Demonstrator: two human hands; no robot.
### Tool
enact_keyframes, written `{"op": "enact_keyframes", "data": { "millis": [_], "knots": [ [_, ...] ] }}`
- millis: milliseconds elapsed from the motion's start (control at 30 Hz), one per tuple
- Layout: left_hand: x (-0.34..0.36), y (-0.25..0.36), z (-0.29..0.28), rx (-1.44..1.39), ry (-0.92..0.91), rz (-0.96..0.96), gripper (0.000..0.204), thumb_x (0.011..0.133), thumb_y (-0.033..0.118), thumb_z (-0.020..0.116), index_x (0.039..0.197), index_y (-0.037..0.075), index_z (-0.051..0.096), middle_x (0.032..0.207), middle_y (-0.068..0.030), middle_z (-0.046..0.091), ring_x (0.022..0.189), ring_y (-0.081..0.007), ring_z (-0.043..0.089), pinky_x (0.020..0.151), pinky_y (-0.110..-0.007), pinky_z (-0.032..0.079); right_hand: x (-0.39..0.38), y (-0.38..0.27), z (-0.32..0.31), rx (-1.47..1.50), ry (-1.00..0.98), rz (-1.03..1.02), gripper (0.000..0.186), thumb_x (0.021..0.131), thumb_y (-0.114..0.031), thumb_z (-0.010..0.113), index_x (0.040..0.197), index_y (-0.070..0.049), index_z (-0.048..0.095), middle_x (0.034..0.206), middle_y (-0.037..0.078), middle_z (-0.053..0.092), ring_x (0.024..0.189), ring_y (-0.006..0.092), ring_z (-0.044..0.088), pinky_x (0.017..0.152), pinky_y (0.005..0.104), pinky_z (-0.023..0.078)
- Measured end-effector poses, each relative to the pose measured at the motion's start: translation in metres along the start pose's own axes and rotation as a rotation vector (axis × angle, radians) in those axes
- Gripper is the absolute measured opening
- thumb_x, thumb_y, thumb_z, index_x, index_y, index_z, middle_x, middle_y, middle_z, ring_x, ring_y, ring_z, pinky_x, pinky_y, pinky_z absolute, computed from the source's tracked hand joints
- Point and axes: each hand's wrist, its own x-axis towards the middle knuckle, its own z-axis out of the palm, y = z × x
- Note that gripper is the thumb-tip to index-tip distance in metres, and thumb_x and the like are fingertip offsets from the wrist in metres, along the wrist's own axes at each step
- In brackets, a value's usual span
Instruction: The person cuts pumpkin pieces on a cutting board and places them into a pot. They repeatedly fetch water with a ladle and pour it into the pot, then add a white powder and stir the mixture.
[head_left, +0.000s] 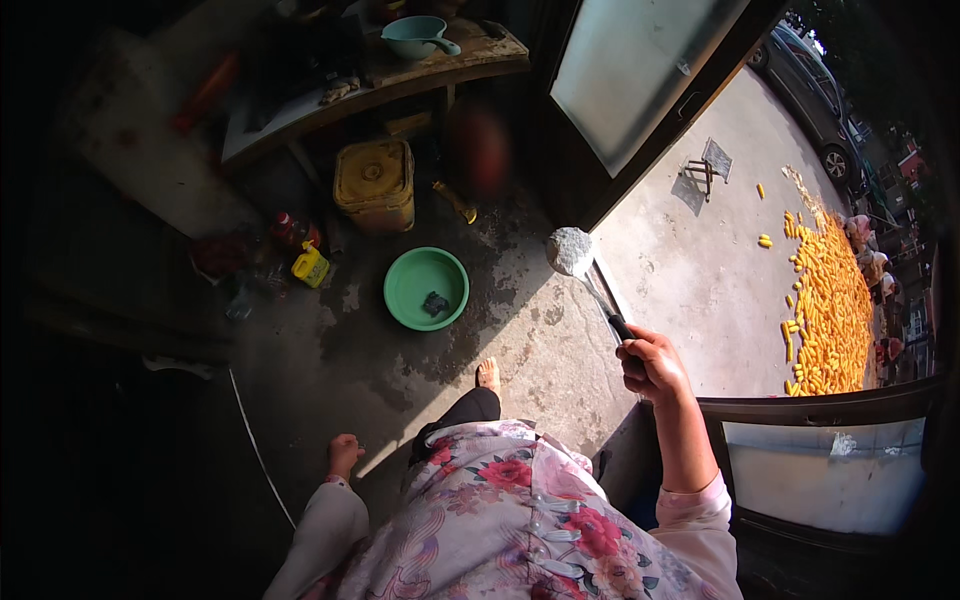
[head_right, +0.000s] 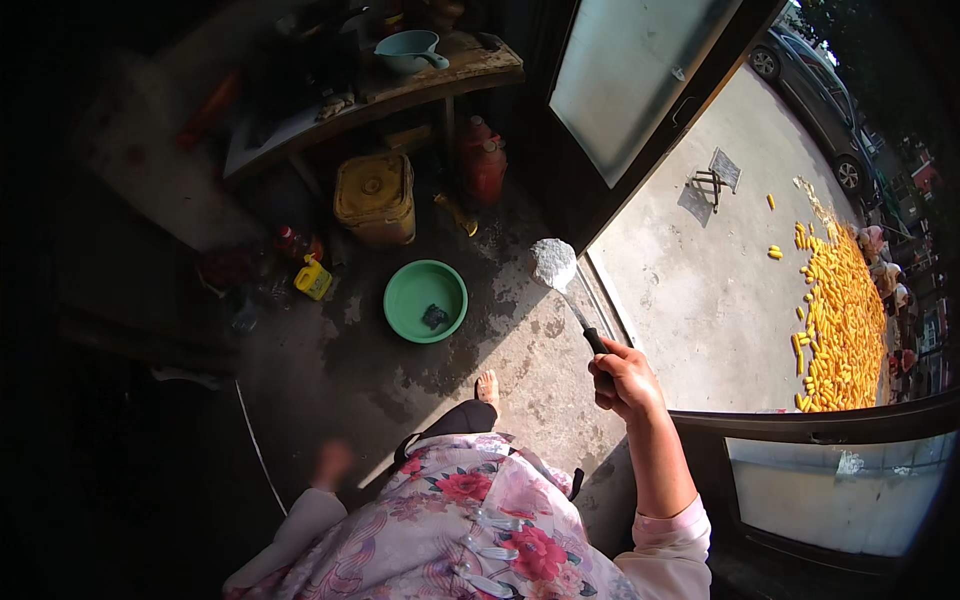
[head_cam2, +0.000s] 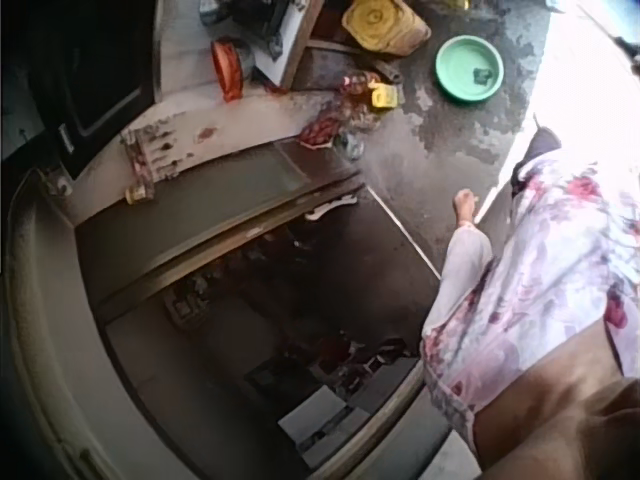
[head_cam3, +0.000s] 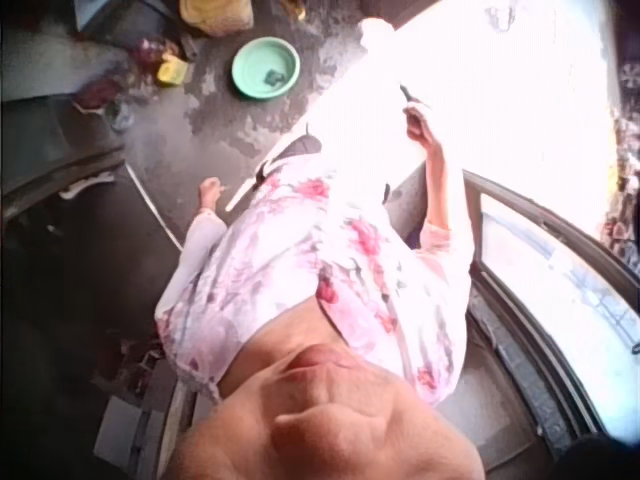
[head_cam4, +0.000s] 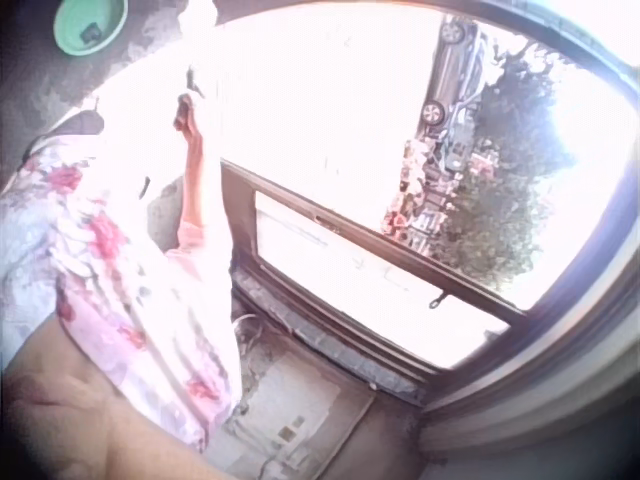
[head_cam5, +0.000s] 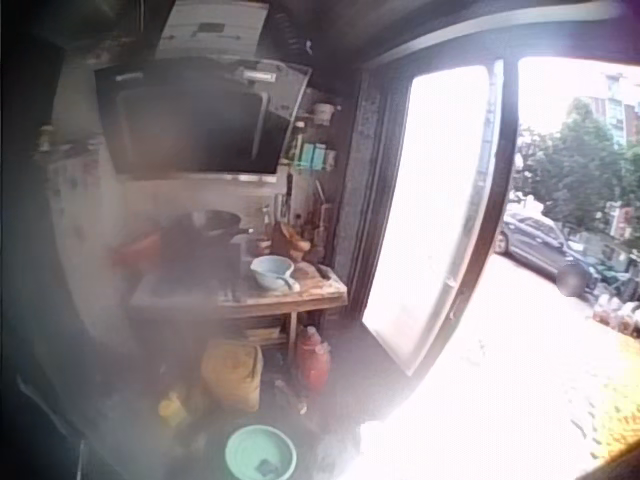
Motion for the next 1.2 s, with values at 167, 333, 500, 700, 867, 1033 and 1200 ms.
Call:
{"op": "enact_keyframes", "data": {
  "millis": [167, 333, 500, 700, 867, 1033, 1200],
  "knots": [
    [0.117, 0.207, 0.081, -0.35, 0.014, -0.209, 0.017, 0.078, 0.006, 0.05, 0.093, 0.0, 0.056, 0.075, -0.0082, 0.059, 0.065, -0.0163, 0.06, 0.056, -0.028, 0.049, 0.095, -0.111, -0.006, -0.086, -0.11, -0.018, 0.033, 0.077, -0.004, 0.045, 0.11, -0.001, 0.047, 0.06, 0.001, 0.044, 0.036, 0.0066, 0.031, 0.033, 0.023, 0.025],
    [0.209, 0.339, 0.12, -0.233, 0.131, 0.127, 0.022, 0.074, 0.004, 0.054, 0.096, 0.001, 0.056, 0.082, -0.0101, 0.062, 0.076, -0.0161, 0.06, 0.068, -0.029, 0.048, 0.186, -0.23, 0.01, -0.182, -0.204, -0.079, 0.038, 0.078, -0.003, 0.044, 0.116, 0.0, 0.045, 0.061, 0.002, 0.046, 0.038, 0.005, 0.03, 0.033, 0.0217, 0.023],
    [0.249, 0.294, 0.157, -0.481, 0.346, -0.022, 0.021, 0.076, -0.001, 0.052, 0.096, 0.002, 0.055, 0.082, -0.004, 0.057, 0.074, -0.0126, 0.054, 0.066, -0.028, 0.047, 0.276, -0.346, 0.058, -0.289, -0.432, -0.101, 0.014, 0.082, -0.005, 0.041, 0.091, 0.0, 0.05, 0.061, 0.003, 0.046, 0.036, 0.0054, 0.028, 0.03, 0.0206, 0.023],
    [0.185, 0.346, 0.197, -1.089, 0.669, -0.311, 0.015, 0.08, 0.007, 0.052, 0.095, 0.003, 0.055, 0.084, -0.0047, 0.056, 0.072, -0.015, 0.057, 0.061, -0.026, 0.047, 0.386, -0.444, 0.133, -0.428, -0.598, -0.117, 0.018, 0.084, -0.009, 0.04, 0.07, -0.001, 0.046, 0.055, 0.003, 0.042, 0.036, 0.0085, 0.031, 0.031, 0.0226, 0.026],
    [0.193, 0.414, 0.192, -0.999, 0.689, -0.526, 0.019, 0.08, 0.015, 0.055, 0.096, 0.004, 0.055, 0.085, -0.0052, 0.058, 0.074, -0.0174, 0.061, 0.058, -0.024, 0.045, 0.451, -0.475, 0.21, -0.426, -0.599, -0.163, 0.015, 0.084, -0.008, 0.043, 0.071, -0.001, 0.045, 0.05, 0.004, 0.039, 0.036, 0.0119, 0.035, 0.032, 0.0263, 0.029],
    [0.28, 0.45, 0.137, -1.044, 0.738, -0.365, 0.023, 0.082, 0.017, 0.053, 0.101, 0.003, 0.053, 0.096, -0.0068, 0.058, 0.081, -0.0169, 0.06, 0.068, -0.027, 0.044, 0.496, -0.48, 0.262, -0.563, -0.58, -0.279, 0.011, 0.081, -0.005, 0.044, 0.071, -0.002, 0.045, 0.056, 0.005, 0.041, 0.039, 0.0098, 0.033, 0.034, 0.0246, 0.026],
    [0.386, 0.5, 0.068, -1.067, 0.67, -0.187, 0.025, 0.084, 0.014, 0.05, 0.106, 0.003, 0.051, 0.105, -0.0078, 0.056, 0.086, -0.0157, 0.059, 0.074, -0.026, 0.043, 0.523, -0.476, 0.294, -0.77, -0.498, -0.43, 0.006, 0.077, -0.004, 0.045, 0.073, -0.002, 0.048, 0.057, 0.003, 0.039, 0.037, 0.0094, 0.031, 0.033, 0.0257, 0.026]
  ]
}}
